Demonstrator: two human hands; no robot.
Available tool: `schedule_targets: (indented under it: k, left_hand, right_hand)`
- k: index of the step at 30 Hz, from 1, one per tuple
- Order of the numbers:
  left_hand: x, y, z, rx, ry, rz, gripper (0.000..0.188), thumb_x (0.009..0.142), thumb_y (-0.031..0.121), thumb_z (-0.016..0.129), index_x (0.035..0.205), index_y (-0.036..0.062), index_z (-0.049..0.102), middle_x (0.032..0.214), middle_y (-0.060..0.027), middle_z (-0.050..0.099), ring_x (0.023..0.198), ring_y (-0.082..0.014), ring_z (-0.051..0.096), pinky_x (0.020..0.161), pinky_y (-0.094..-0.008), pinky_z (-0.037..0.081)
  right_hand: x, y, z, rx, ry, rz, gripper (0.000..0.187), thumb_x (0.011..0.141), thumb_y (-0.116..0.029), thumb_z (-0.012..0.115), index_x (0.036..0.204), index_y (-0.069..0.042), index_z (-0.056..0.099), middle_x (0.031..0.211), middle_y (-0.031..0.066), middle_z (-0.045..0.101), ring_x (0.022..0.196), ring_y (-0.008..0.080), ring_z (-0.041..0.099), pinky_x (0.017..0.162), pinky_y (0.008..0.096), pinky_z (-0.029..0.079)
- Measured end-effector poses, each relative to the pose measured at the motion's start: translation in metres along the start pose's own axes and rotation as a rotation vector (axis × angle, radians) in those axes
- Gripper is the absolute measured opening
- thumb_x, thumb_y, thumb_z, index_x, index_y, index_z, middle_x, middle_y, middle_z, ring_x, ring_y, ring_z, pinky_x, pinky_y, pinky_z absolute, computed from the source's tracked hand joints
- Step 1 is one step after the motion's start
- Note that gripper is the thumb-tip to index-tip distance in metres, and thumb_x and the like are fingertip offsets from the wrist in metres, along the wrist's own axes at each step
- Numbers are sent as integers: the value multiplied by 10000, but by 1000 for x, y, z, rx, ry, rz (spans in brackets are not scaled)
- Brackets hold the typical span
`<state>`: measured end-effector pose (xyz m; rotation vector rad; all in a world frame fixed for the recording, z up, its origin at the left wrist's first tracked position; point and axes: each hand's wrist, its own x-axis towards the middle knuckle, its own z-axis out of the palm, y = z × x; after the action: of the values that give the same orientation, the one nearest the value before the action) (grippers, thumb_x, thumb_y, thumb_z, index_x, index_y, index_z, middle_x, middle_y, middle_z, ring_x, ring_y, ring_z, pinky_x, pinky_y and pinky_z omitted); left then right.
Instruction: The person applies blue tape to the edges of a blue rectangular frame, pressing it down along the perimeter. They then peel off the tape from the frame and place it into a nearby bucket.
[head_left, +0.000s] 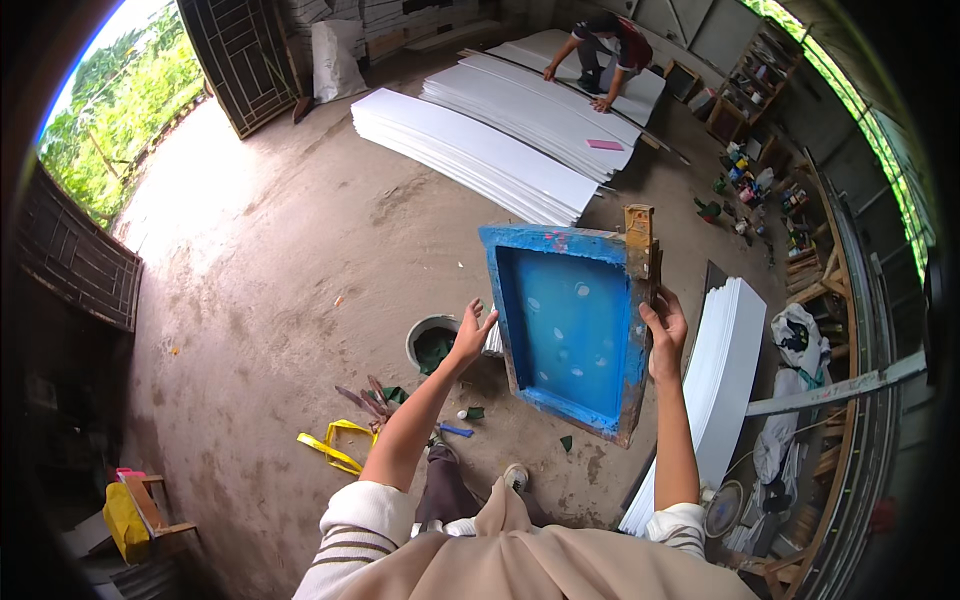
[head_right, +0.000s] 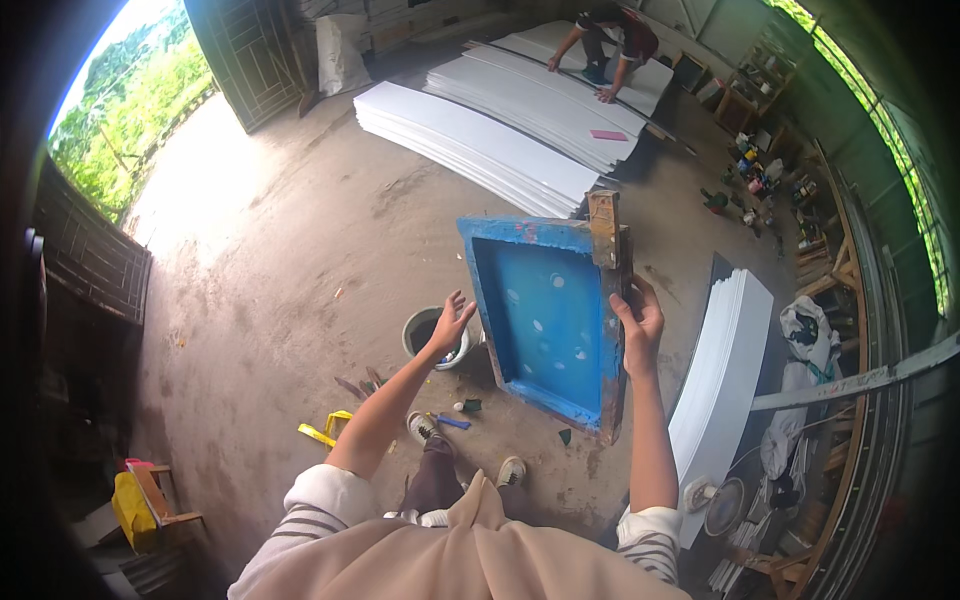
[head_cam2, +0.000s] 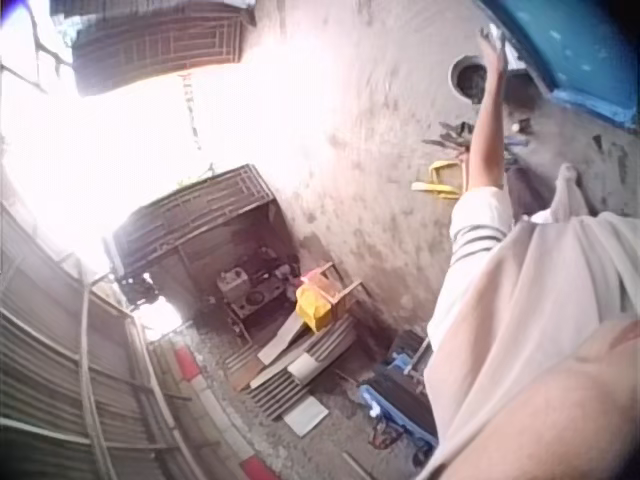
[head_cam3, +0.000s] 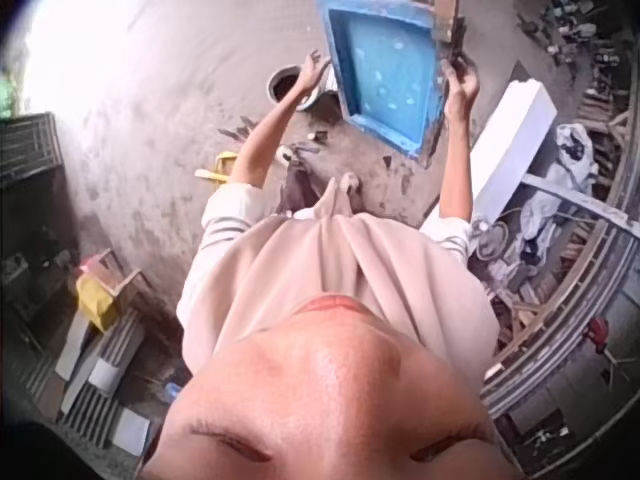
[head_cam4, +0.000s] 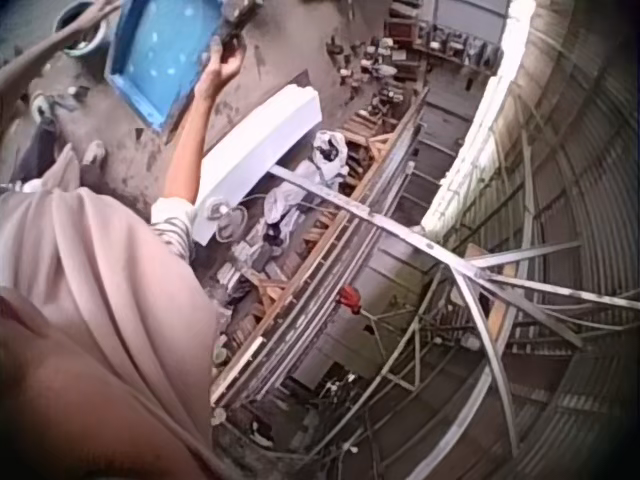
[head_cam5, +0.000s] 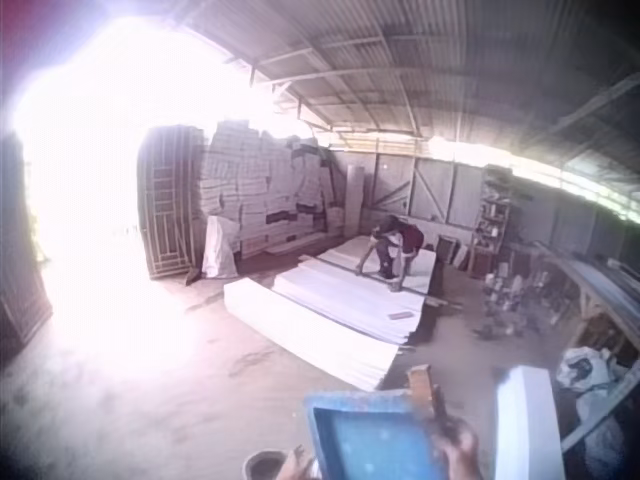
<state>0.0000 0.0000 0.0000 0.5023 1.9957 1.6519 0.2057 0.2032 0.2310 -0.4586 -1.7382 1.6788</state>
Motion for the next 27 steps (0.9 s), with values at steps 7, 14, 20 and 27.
schedule_targets:
  k: [7,14,20,27]
  left_hand:
    - [-40,10,131,179,-37,101,585,856,411,642,1189,-18,426,951,-245,624,869,-376,629,740,-435,484]
    - [-75,1,181,520,-18,83,464,883,423,585,1086,19,482,747,-247,604,749,-450,590,649,-508,441]
    - [-43,-87,186,557,2,-69,434,877,404,601,1094,36,528,769,-195,627,747,-408,612,672,-477,457]
    - [-9,-287,196,570,81,-181,461,847,392,649,1108,32,527,867,-157,660,790,-330,644,731,-428,480]
  right_hand:
    - [-72,2,-130,95,233,62,434,839,-113,683,1219,0,508,1065,61,610,988,142,540,912,267,370]
    - [-108,62,-206,-7,434,242,478,881,-277,636,1263,-28,493,1180,60,545,1103,155,476,982,326,332]
    - [-154,198,-220,-306,206,629,653,836,-431,670,1308,-46,438,1202,100,547,1098,205,540,916,348,437]
    - [-188,473,-212,-547,345,692,685,835,-392,674,1266,89,446,1109,203,609,1020,266,601,885,359,462]
